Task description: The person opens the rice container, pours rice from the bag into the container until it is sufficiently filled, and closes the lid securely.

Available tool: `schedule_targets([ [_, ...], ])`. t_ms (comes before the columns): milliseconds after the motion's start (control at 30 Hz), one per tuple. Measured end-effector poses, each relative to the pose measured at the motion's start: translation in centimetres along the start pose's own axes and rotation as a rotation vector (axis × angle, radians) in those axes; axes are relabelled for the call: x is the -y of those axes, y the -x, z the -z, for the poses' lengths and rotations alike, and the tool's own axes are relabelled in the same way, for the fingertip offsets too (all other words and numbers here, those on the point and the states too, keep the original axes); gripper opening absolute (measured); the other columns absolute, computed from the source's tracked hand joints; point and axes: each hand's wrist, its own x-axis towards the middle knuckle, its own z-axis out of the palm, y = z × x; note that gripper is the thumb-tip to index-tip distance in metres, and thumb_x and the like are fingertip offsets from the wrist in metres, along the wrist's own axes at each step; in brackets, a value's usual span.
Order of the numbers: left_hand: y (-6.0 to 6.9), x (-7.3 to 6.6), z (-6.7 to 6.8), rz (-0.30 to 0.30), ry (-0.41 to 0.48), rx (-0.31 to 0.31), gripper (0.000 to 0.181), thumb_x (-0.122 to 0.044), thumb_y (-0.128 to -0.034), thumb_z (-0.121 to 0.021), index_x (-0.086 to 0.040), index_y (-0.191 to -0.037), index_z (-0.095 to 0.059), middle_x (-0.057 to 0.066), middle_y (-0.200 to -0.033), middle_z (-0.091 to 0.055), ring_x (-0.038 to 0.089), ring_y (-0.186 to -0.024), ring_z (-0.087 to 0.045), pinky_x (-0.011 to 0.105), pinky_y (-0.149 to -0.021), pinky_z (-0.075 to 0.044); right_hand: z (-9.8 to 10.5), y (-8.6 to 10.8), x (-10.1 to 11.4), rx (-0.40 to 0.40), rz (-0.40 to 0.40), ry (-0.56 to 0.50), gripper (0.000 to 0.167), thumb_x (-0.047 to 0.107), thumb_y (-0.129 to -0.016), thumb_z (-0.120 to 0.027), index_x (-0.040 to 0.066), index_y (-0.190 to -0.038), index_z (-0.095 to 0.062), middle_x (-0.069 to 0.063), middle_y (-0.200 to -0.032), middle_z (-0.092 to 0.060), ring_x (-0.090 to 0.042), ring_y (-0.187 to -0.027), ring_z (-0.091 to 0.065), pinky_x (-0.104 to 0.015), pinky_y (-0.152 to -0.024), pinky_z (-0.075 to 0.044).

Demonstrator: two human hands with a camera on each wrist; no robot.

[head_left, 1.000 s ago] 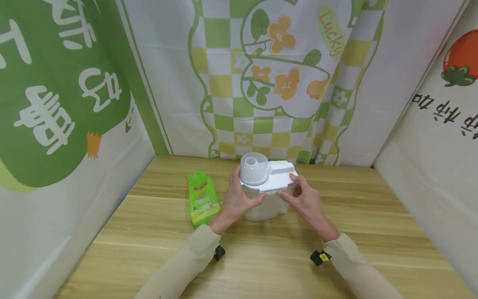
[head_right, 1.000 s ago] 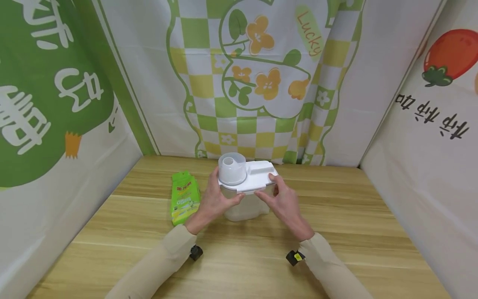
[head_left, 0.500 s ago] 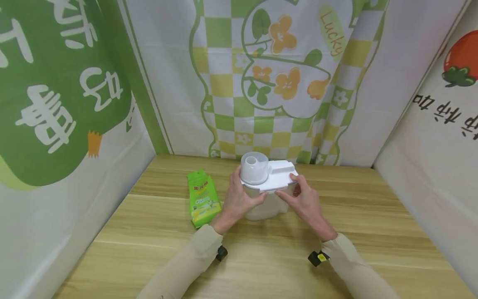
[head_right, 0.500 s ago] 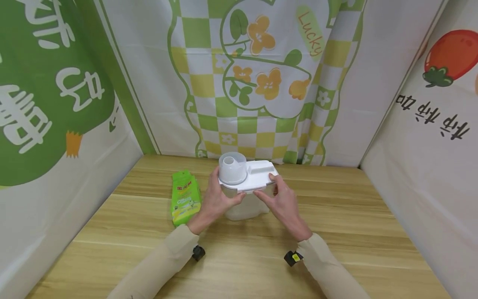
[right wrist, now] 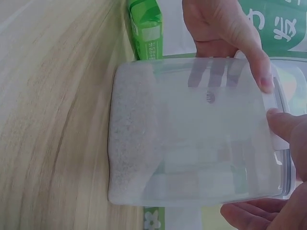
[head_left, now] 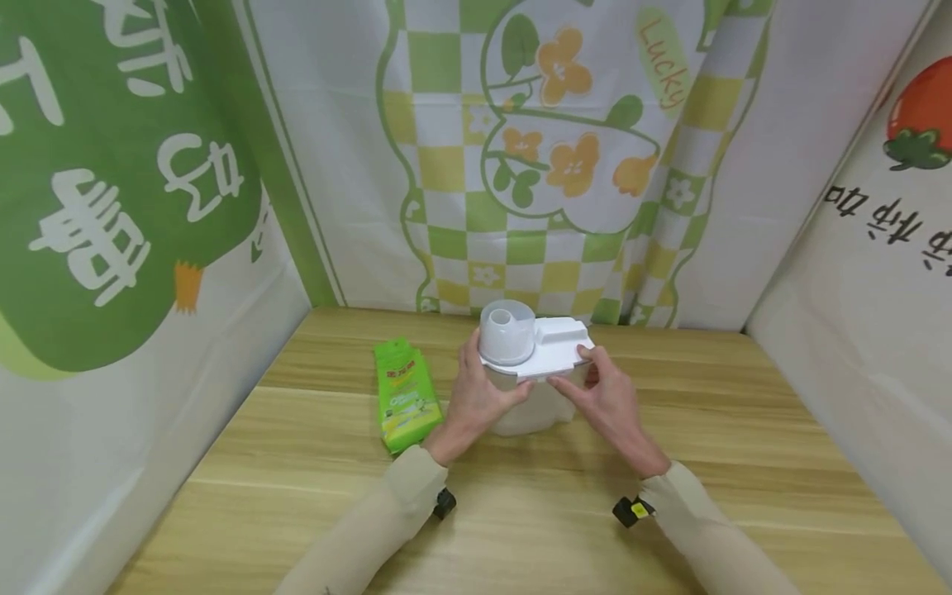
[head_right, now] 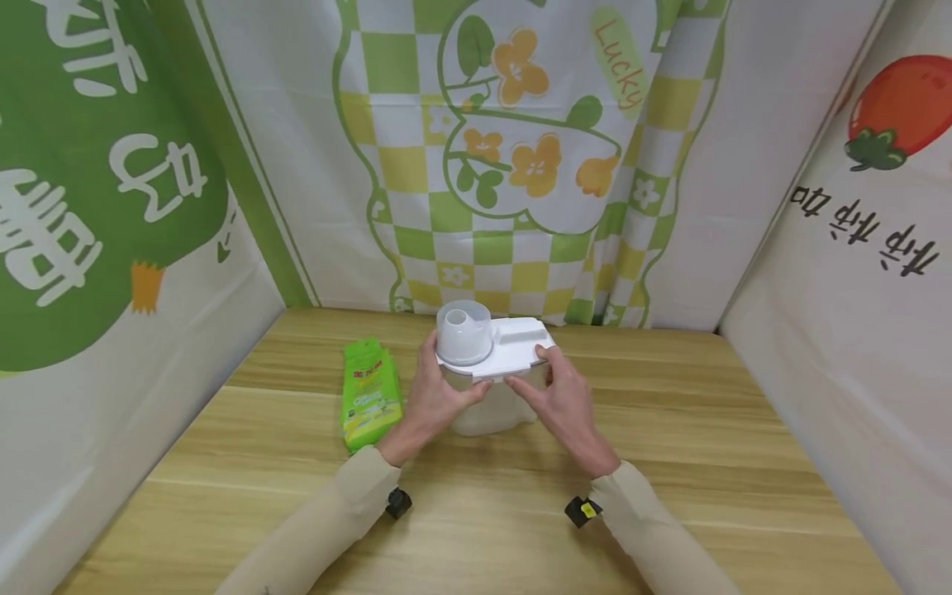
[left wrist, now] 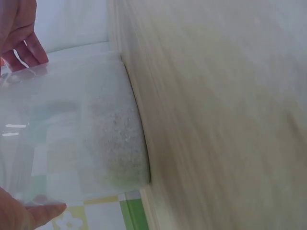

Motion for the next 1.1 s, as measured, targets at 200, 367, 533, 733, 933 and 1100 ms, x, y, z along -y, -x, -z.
schedule_targets([
  [200, -0.5, 0.6, 0.8, 0.002, 0.095, 0.086, 0.114, -0.029, -0.0643, -0.092, -0.006, -0.150, -0.021, 0.019, -0.142, -0.042, 0.031, -0.127, -0.050, 0.044, -0.110, -0.042, 0.3, 0.2, -0.2, 0.040, 0.018, -0.020, 0.053, 0.030, -0.079, -0.083, 0.005, -0.119, -0.057, -0.016, -0.081, -0.064, -0.025, -0.073, -0.061, -0.034, -0.065, -0.052],
  [367, -1.1, 1.2, 1.4, -0.006, 0.184, 0.150, 0.113, -0.023, -0.0636, -0.093, -0.006, -0.149, -0.021, 0.017, -0.144, -0.042, 0.030, -0.131, -0.049, 0.043, -0.115, -0.037, 0.8, 0.4, -0.6, 0.072, 0.041, -0.107, 0.047, 0.023, -0.087, -0.076, 0.004, -0.125, -0.057, -0.018, -0.089, -0.068, -0.030, -0.083, -0.068, -0.045, -0.075, -0.059],
  [533, -1.3, 1.6, 1.8, 0.007, 0.177, 0.181, 0.113, -0.025, -0.0638, -0.093, -0.007, -0.149, -0.020, 0.017, -0.145, -0.042, 0.031, -0.132, -0.047, 0.045, -0.116, -0.035, 1.5, 0.3, -1.1, 0.123, 0.049, -0.170, 0.038, 0.018, -0.093, -0.068, 0.007, -0.127, -0.057, -0.017, -0.093, -0.072, -0.027, -0.086, -0.071, -0.034, -0.076, -0.060],
  [733, -1.4, 1.8, 2.2, 0.014, 0.183, 0.223, 0.113, -0.024, -0.0644, -0.092, -0.006, -0.148, -0.019, 0.018, -0.142, -0.043, 0.032, -0.129, -0.049, 0.046, -0.112, -0.039, 2.6, -0.1, -1.9, 0.180, 0.033, -0.210, 0.030, 0.018, -0.099, -0.060, 0.008, -0.127, -0.056, -0.019, -0.095, -0.074, -0.027, -0.081, -0.071, -0.023, -0.068, -0.056],
  [933, -1.5, 2.0, 2.5, 0.008, 0.206, 0.250, 0.111, -0.024, -0.0660, -0.091, -0.007, -0.148, -0.019, 0.018, -0.141, -0.042, 0.031, -0.127, -0.050, 0.045, -0.110, -0.043, 3.5, -0.5, -2.2, 0.181, -0.013, -0.254, 0.027, 0.024, -0.101, -0.054, 0.006, -0.121, -0.058, -0.019, -0.087, -0.073, -0.026, -0.074, -0.073, -0.029, -0.064, -0.060],
  [1100, -1.5, 2.3, 2.7, -0.010, 0.223, 0.276, 0.110, -0.023, -0.0672, -0.090, -0.010, -0.149, -0.018, 0.015, -0.140, -0.041, 0.029, -0.125, -0.050, 0.043, -0.105, -0.047, 4.1, -0.9, -2.3, 0.126, -0.038, -0.185, 0.025, 0.026, -0.101, -0.054, 0.005, -0.112, -0.062, -0.016, -0.078, -0.072, -0.026, -0.068, -0.071, -0.026, -0.054, -0.054],
])
